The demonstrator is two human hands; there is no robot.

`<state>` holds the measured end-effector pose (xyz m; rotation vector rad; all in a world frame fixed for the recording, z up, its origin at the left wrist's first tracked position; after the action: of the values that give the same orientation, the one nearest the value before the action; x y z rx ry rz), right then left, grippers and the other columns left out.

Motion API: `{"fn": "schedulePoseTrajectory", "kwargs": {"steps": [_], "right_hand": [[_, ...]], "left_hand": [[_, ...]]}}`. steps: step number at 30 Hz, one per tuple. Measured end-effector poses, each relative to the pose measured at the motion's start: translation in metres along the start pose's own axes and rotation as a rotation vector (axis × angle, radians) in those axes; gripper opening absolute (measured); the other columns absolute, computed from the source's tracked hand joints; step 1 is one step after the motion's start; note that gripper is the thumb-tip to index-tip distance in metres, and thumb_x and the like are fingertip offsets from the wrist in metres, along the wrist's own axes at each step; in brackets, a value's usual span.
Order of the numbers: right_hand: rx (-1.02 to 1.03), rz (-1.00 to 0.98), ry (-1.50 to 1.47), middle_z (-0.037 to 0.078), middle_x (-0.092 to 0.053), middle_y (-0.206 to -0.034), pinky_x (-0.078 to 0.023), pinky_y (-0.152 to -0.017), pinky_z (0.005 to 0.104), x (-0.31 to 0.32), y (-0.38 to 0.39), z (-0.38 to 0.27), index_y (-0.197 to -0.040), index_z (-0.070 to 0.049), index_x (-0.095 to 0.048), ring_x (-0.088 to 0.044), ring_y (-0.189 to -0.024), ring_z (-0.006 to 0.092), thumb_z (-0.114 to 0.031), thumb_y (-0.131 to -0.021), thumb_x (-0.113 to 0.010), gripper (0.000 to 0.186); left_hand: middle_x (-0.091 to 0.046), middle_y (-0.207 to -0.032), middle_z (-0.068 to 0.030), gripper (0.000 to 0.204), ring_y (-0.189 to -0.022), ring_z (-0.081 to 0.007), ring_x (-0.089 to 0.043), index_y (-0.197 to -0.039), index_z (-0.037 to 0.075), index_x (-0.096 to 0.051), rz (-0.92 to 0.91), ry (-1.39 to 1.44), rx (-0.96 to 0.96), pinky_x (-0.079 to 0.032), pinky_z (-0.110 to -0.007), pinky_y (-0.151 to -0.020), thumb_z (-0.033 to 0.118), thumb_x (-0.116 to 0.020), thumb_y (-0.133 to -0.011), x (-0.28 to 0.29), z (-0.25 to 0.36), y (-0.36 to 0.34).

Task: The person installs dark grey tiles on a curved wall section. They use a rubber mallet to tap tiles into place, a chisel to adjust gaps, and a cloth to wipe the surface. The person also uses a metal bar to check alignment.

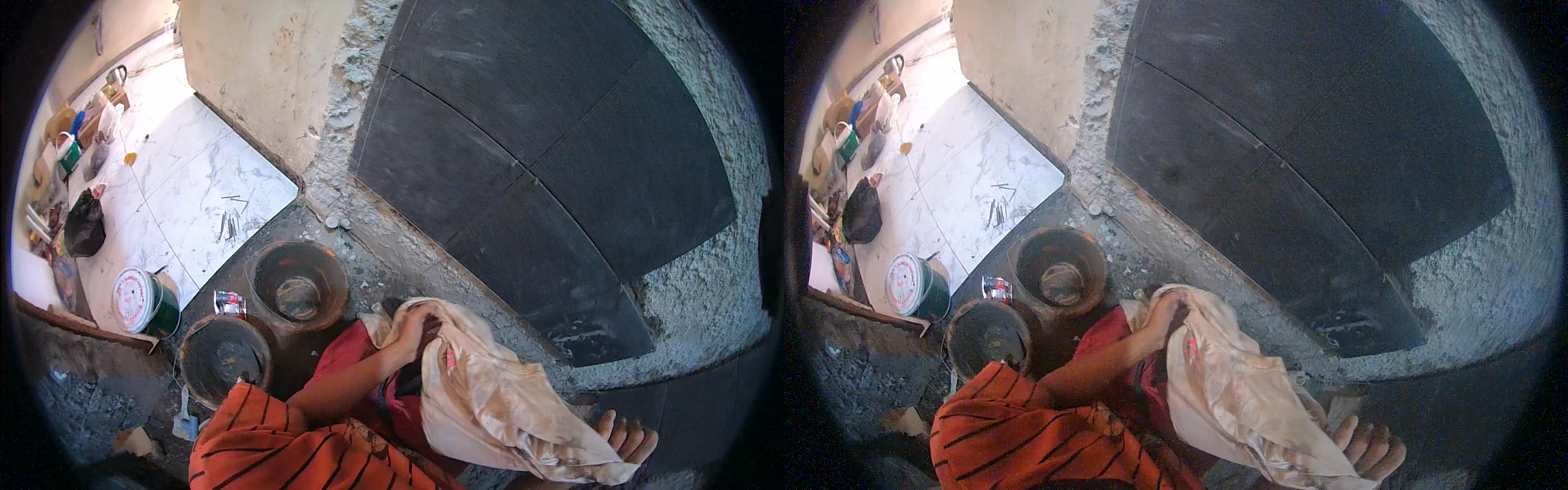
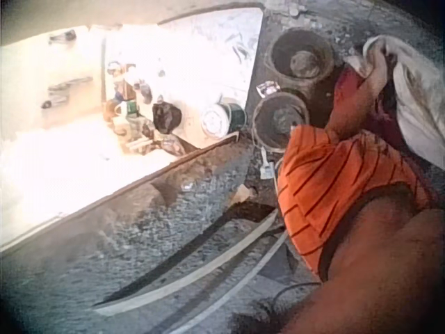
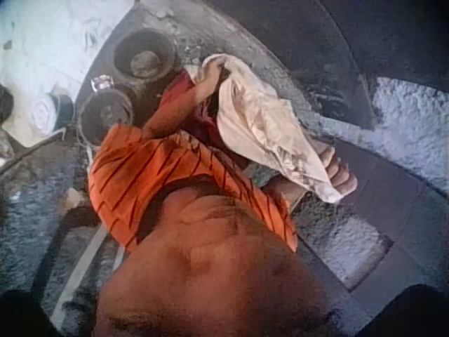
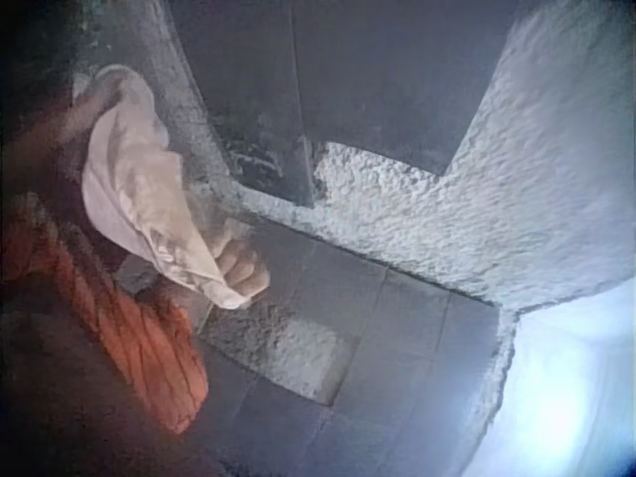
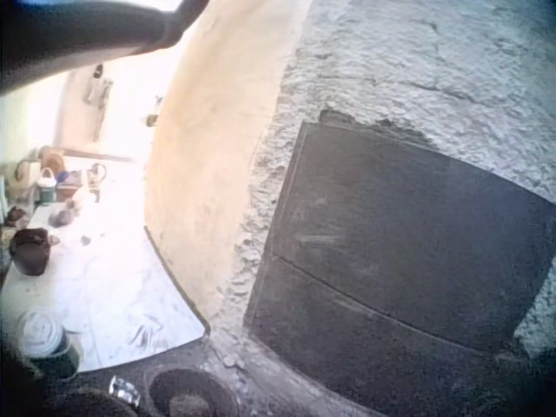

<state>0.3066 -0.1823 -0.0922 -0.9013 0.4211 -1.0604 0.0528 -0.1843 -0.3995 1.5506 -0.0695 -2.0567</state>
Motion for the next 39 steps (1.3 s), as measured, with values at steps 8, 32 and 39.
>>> {"fn": "schedulePoseTrajectory", "kwargs": {"steps": [8,32,39], "right_hand": [[-0.09,0.187,0.063,-0.002,-0.056,-0.06,-0.045,-0.051,0.0322,0.01,-0.007,0.027,-0.075,-0.015,-0.053,-0.053,-0.049,0.0138,-0.016,-0.09,-0.046,0.017],[-1.451,0.049,-2.566,0.001,-0.04,-0.068,-0.036,-0.09,0.0486,-0.011,0.042,-0.086,-0.082,-0.014,-0.043,-0.04,-0.063,0.018,-0.024,-0.079,-0.063,0.022],[-1.54,-0.122,-2.592,0.0,-0.038,-0.067,-0.034,-0.092,0.0481,-0.015,0.039,-0.098,-0.074,-0.012,-0.042,-0.039,-0.069,0.0207,-0.02,-0.075,-0.062,0.022]], "left_hand": [[-0.06,-0.087,-0.0043,0.031,-0.085,-0.0207,-0.058,-0.092,0.003,-0.061,0.281,-0.071,-0.548,-0.046,-0.037,-0.077,0.031,-0.048,-0.095,0.08,0.017,-0.089],[-0.029,-0.147,-0.0278,0.06,-0.14,-0.0408,-0.021,-0.141,-0.008,-0.029,-0.121,-1.215,-1.718,-0.008,-0.049,-0.115,0.012,-0.044,-0.087,-0.191,0.168,-0.097],[-0.04,-0.139,-0.0305,0.059,-0.13,-0.0427,-0.038,-0.14,-0.009,-0.031,0.06,-1.327,-1.926,-0.025,-0.055,-0.108,0.021,-0.045,-0.09,-0.215,0.253,-0.109]]}}
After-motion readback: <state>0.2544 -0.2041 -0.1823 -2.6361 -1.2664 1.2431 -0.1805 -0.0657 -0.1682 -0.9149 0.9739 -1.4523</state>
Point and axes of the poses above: each hand's wrist, its own y-axis away from the middle knuckle, its own x-axis out of the back of the hand, z = x × y, the point moved 1 cm from there along -y, towards the middle knuckle
